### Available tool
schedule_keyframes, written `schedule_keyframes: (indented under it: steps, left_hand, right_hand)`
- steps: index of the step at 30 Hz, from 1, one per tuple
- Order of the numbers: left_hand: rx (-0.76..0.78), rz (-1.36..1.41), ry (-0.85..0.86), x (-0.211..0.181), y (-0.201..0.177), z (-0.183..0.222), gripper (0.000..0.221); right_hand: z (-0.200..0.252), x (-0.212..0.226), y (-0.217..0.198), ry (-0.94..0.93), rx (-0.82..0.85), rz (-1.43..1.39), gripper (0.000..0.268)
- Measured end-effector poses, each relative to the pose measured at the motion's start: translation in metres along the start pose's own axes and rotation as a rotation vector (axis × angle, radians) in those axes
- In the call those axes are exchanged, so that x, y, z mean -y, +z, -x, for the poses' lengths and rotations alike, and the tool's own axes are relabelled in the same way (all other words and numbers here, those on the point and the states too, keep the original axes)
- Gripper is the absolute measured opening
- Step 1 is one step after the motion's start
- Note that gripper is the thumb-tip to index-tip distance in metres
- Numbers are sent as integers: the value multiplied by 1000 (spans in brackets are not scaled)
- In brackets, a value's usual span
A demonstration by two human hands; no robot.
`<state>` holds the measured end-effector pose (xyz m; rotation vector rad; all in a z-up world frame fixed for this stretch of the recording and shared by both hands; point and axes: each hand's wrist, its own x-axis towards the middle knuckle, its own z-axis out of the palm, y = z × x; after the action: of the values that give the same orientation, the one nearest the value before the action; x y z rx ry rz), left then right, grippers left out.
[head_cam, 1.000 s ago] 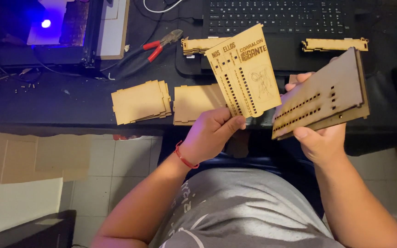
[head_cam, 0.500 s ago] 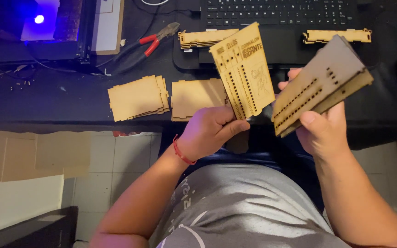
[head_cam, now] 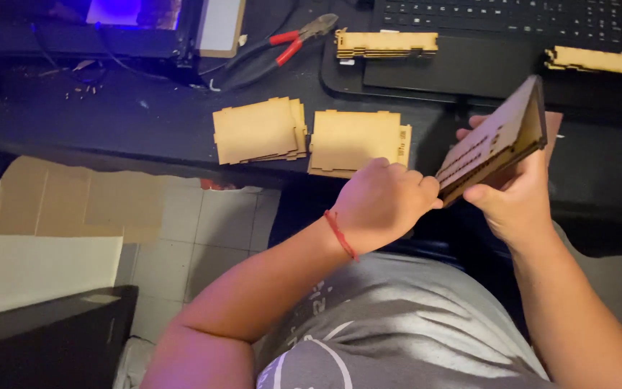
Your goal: Inspecting, sorting, and stacking laser-cut wooden components for box assembly.
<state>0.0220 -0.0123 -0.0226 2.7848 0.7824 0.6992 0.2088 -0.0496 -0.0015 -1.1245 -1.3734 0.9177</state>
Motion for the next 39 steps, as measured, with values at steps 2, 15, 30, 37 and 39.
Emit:
schedule_keyframes:
  steps: [2, 15, 30, 37, 39]
  left_hand:
    - [-4, -35, -5, 3, 3, -2, 32]
    - [-44, 84, 22, 94, -72, -1, 51]
    - [324, 115, -193, 103, -80, -2, 66]
    - [146, 130, -72, 116, -149, -9, 55]
    - [146, 145, -101, 121, -173, 3, 57]
  right_hand:
    - [-3, -3, 0, 40, 9, 68, 92]
    - [-18, -18, 12, -166, -21, 181, 77]
    - [-17, -23, 20, -211, -25, 197, 104]
    - [-17, -25, 16, -238, -19, 202, 104]
    - [-13, -25, 16, -258, -19, 206, 103]
